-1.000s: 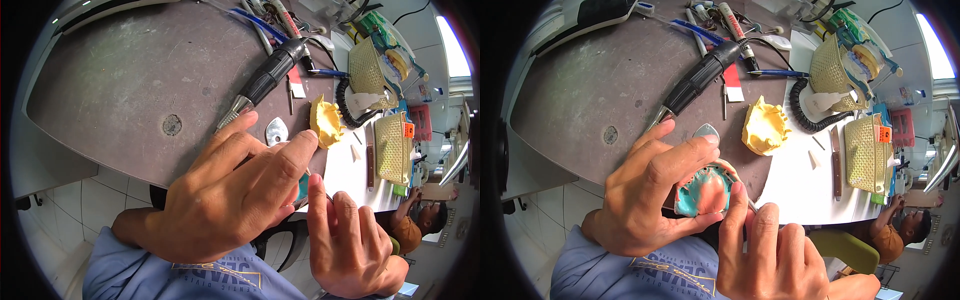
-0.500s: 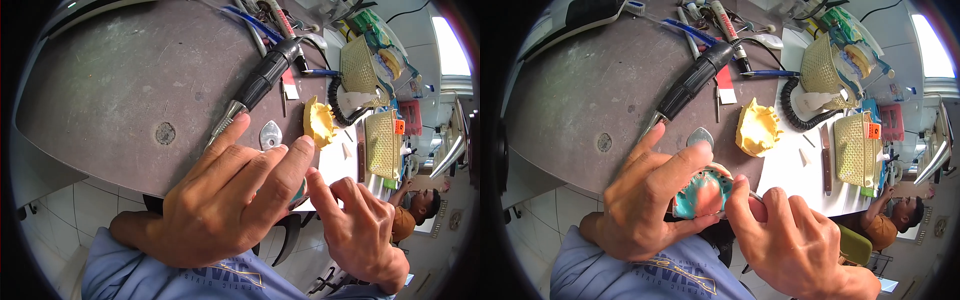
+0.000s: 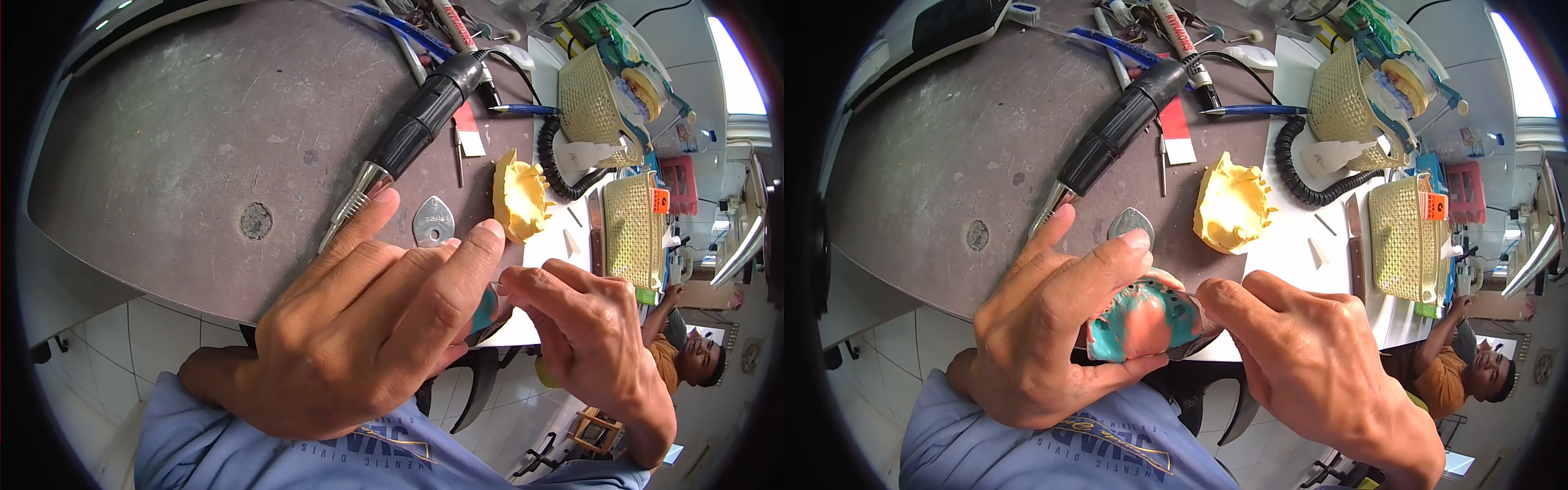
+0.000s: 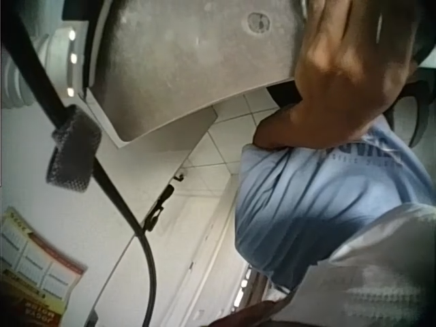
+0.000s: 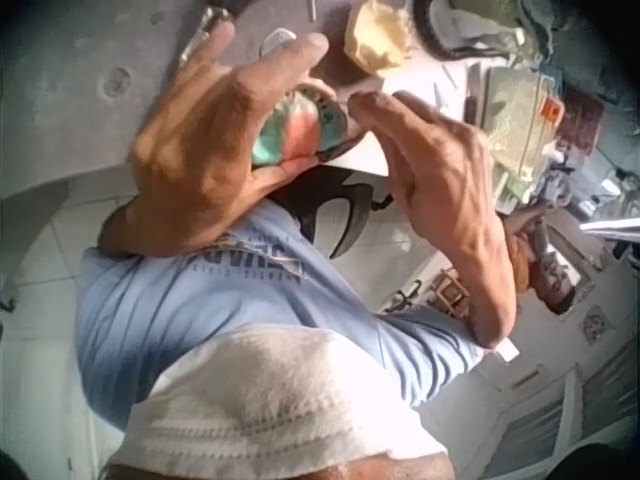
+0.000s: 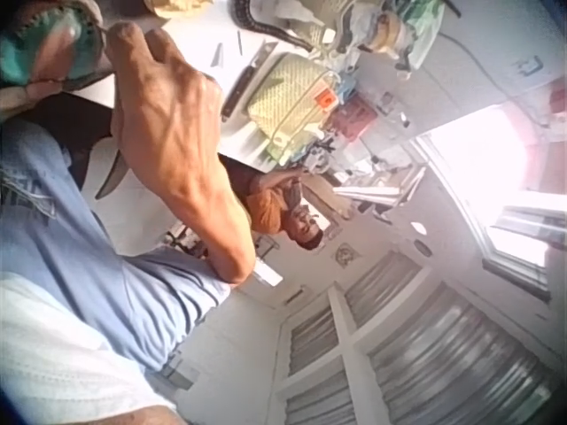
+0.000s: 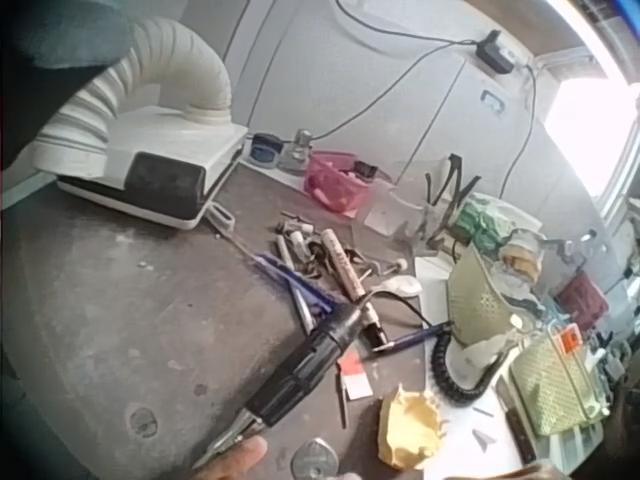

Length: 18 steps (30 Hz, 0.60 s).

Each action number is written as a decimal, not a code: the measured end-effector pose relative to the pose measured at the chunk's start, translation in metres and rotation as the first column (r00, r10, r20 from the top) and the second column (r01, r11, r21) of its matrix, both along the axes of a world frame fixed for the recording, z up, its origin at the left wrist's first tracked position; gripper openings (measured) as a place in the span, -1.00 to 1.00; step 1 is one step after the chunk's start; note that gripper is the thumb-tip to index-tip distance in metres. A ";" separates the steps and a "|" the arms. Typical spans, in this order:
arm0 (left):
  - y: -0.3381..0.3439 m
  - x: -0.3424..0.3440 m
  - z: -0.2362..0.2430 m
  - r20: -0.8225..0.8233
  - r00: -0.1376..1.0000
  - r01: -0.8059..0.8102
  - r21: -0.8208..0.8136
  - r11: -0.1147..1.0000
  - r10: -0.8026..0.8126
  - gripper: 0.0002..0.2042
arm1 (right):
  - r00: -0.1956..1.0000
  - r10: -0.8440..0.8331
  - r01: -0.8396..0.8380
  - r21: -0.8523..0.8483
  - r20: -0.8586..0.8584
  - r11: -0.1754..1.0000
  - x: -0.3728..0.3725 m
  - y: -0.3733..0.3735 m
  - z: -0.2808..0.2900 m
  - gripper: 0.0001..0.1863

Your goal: Adjusting a dental cast and a denture base using hand tools at a laboratory bench.

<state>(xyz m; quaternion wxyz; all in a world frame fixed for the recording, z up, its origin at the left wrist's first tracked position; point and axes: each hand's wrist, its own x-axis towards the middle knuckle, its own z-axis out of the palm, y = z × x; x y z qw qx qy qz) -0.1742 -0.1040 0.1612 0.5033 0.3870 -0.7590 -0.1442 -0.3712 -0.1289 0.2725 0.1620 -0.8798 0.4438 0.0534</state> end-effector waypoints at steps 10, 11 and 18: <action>0.002 -0.002 0.000 0.026 0.999 -0.041 -0.002 0.999 0.041 -0.13 | 0.956 -0.126 0.055 0.257 0.266 0.965 -0.011 -0.008 -0.011 -0.78; 0.001 -0.002 0.000 0.039 0.998 -0.041 0.009 0.999 0.041 -0.14 | 0.979 -0.107 0.079 0.162 0.173 0.984 -0.004 -0.004 -0.005 -0.80; 0.001 -0.002 0.004 0.032 0.999 -0.034 0.036 0.999 0.033 -0.15 | 0.819 0.117 -0.490 -0.578 -0.562 0.653 0.015 0.035 -0.021 -0.73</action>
